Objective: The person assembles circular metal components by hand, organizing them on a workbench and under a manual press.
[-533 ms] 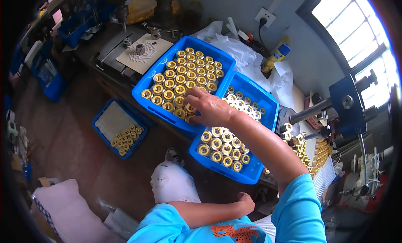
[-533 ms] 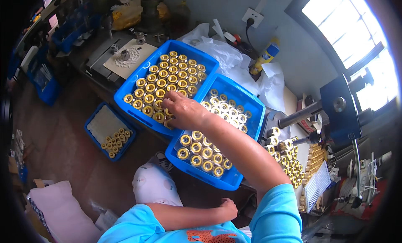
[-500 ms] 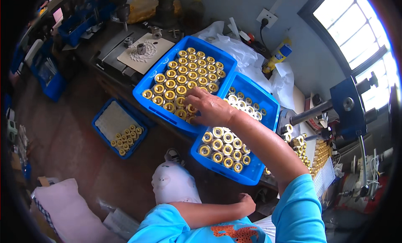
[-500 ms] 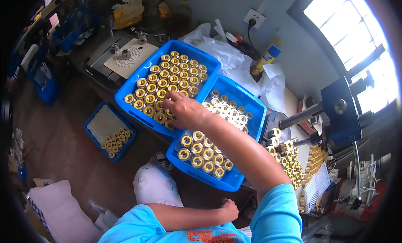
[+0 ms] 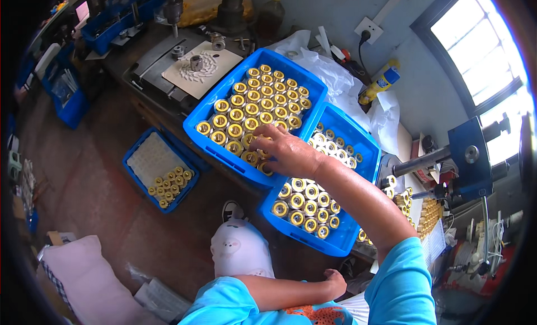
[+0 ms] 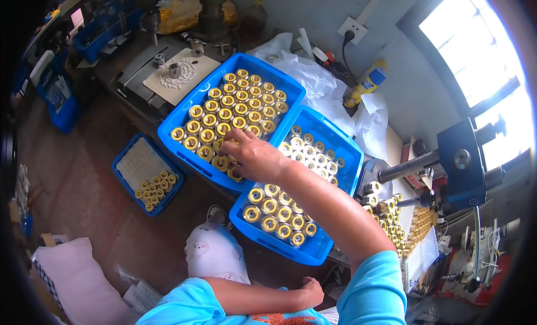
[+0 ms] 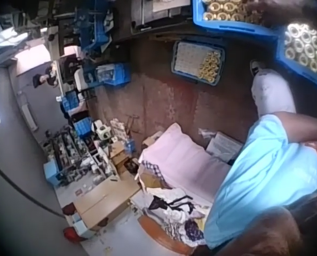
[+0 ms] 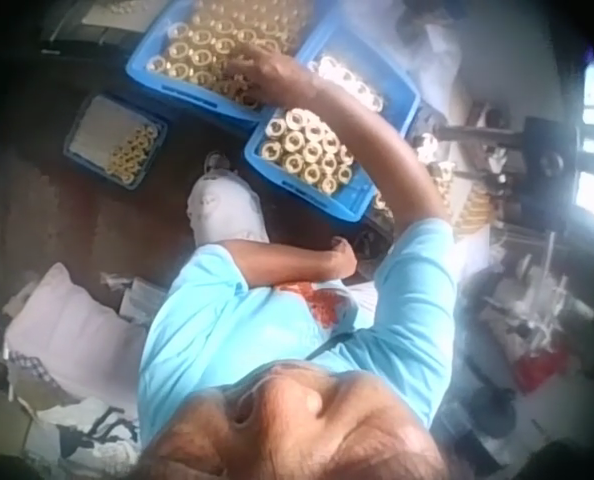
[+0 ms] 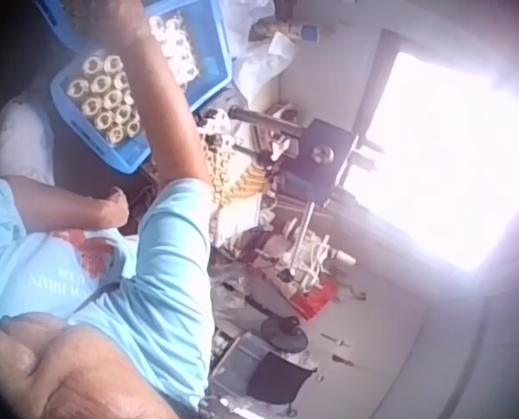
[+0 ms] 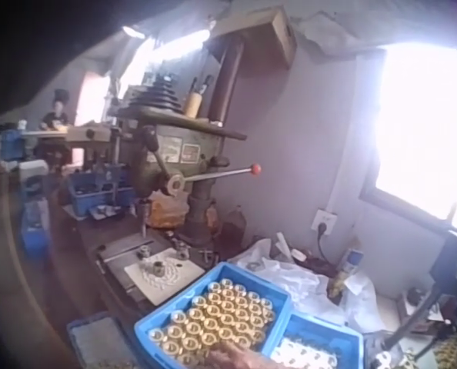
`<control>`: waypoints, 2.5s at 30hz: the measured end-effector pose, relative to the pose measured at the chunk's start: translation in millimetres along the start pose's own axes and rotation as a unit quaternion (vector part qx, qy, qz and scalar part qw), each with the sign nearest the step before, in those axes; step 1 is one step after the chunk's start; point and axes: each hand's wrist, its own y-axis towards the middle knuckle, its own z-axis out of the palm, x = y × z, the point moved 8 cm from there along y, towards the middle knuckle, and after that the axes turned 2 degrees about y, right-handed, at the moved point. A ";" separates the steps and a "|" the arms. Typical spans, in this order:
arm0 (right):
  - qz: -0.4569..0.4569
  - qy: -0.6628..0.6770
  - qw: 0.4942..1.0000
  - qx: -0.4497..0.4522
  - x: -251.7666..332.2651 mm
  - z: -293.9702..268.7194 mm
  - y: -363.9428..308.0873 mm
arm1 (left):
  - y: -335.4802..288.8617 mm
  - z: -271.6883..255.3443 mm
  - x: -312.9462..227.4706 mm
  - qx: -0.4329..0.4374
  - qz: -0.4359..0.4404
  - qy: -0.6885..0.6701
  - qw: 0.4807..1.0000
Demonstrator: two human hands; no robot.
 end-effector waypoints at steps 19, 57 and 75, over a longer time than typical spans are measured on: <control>0.050 -0.067 0.992 0.092 13.4 20.0 14.0 | -2.3 -4.1 4.5 0.026 -0.015 -0.020 0.999; 0.141 -0.074 0.987 0.025 -106.1 -74.4 -194.0 | -13.9 -15.5 1.0 0.052 0.045 -0.037 0.997; 0.146 -0.068 0.984 0.078 -128.1 -52.6 -194.8 | -7.5 -14.4 -2.3 0.037 0.047 -0.040 0.997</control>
